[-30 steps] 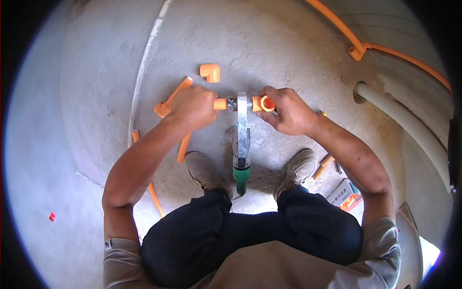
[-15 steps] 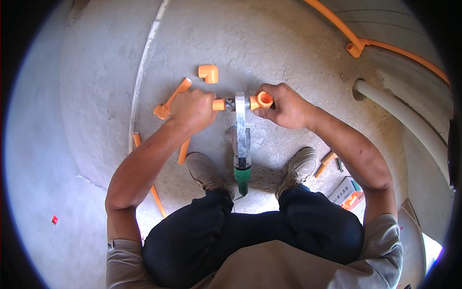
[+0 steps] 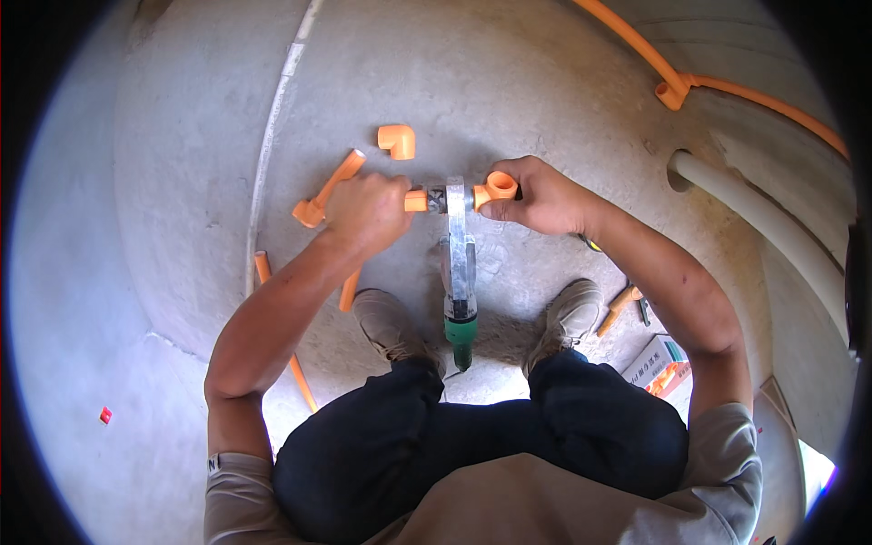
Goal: The person uses a fusion welding tool to heat the ends of orange plastic pipes and fittings, then presses them together to create fused joints.
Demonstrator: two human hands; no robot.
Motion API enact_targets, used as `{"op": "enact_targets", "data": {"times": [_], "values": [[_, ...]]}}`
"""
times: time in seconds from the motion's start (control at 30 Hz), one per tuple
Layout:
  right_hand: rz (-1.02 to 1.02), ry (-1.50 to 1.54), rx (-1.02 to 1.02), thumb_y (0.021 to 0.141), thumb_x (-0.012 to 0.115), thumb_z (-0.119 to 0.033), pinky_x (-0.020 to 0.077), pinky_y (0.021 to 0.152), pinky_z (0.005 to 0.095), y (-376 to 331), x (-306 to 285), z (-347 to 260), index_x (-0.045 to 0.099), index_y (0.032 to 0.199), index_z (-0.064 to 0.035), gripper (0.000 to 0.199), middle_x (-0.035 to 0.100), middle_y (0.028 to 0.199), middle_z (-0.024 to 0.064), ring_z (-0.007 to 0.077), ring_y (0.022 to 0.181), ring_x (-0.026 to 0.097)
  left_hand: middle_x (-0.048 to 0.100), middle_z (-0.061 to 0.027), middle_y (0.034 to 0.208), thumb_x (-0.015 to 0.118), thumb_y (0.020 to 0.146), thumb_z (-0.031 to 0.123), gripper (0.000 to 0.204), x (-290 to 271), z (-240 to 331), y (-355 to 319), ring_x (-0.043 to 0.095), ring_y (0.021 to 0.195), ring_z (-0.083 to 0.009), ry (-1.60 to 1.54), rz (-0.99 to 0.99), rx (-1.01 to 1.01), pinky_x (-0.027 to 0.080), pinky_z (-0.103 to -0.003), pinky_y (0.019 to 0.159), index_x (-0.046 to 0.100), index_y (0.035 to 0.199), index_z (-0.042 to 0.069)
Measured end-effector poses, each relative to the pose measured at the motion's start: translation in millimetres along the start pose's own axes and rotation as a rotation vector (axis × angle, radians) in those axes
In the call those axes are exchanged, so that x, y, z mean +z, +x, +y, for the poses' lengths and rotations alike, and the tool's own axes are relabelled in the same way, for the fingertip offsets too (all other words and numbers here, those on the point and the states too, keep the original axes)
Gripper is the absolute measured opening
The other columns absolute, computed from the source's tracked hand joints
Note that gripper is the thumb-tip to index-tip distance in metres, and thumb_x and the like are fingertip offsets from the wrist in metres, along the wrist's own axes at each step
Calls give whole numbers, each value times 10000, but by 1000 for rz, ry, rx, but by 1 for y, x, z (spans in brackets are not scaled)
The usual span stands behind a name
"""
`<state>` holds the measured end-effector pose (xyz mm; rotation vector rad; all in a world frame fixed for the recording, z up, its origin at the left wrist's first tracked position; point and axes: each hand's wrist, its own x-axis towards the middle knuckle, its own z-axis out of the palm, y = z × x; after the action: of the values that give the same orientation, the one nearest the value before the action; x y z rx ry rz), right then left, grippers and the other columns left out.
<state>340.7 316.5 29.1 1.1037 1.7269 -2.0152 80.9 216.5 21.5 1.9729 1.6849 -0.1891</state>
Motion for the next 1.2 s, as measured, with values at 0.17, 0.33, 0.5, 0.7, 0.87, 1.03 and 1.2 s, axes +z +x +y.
{"op": "enact_targets", "data": {"times": [0.17, 0.33, 0.5, 0.7, 0.87, 1.03, 1.2], "values": [[78, -32, -70, 921, 802, -137, 498, 764, 343, -5, 6, 1, 648, 1036, -6, 233, 663, 848, 68, 150, 816, 592, 695, -120, 675, 741, 803, 189, 97, -2, 2, 0, 705, 625, -334, -7, -11, 2, 559, -463, 574, 732, 827, 96], [141, -95, -196, 919, 793, -158, 512, 704, 384, -8, 11, 7, 630, 1023, -21, 237, 671, 810, 136, 245, 752, 643, 707, -125, 702, 755, 791, 186, 109, -1, 1, 0, 712, 646, -341, -10, -35, -11, 566, -466, 588, 730, 839, 91], [213, -188, -325, 913, 777, -174, 529, 674, 449, -12, 14, 6, 619, 1010, -31, 233, 681, 785, 203, 389, 732, 689, 709, -127, 705, 758, 788, 183, 109, -2, 2, 1, 716, 660, -340, -11, -21, 0, 569, -464, 594, 729, 840, 92], [306, -267, -506, 882, 799, -109, 528, 661, 443, -11, 20, 13, 601, 1085, -16, 299, 669, 796, 216, 418, 733, 683, 700, -143, 700, 774, 759, 159, 123, -2, 2, 0, 700, 645, -357, -21, -14, -16, 567, -471, 614, 735, 844, 80], [355, -361, -545, 875, 797, -107, 563, 722, 455, -13, 22, 17, 597, 1108, -1, 325, 688, 894, 229, 437, 823, 704, 706, -144, 712, 781, 767, 171, 129, -3, 4, 1, 703, 651, -357, -20, -32, -25, 568, -473, 619, 737, 848, 81], [358, -423, -518, 873, 795, -118, 578, 727, 454, -15, 23, 19, 602, 1128, -1, 340, 694, 930, 225, 431, 828, 705, 709, -150, 720, 778, 783, 195, 139, -3, 4, 2, 704, 651, -360, -4, -27, -14, 566, -480, 617, 735, 845, 79], [377, -488, -539, 878, 790, -141, 585, 715, 451, -16, 24, 18, 606, 1143, 0, 352, 694, 942, 219, 423, 815, 707, 706, -155, 722, 768, 799, 202, 141, -3, 3, 2, 705, 661, -362, -13, -27, -10, 566, -478, 619, 729, 837, 72]]}}
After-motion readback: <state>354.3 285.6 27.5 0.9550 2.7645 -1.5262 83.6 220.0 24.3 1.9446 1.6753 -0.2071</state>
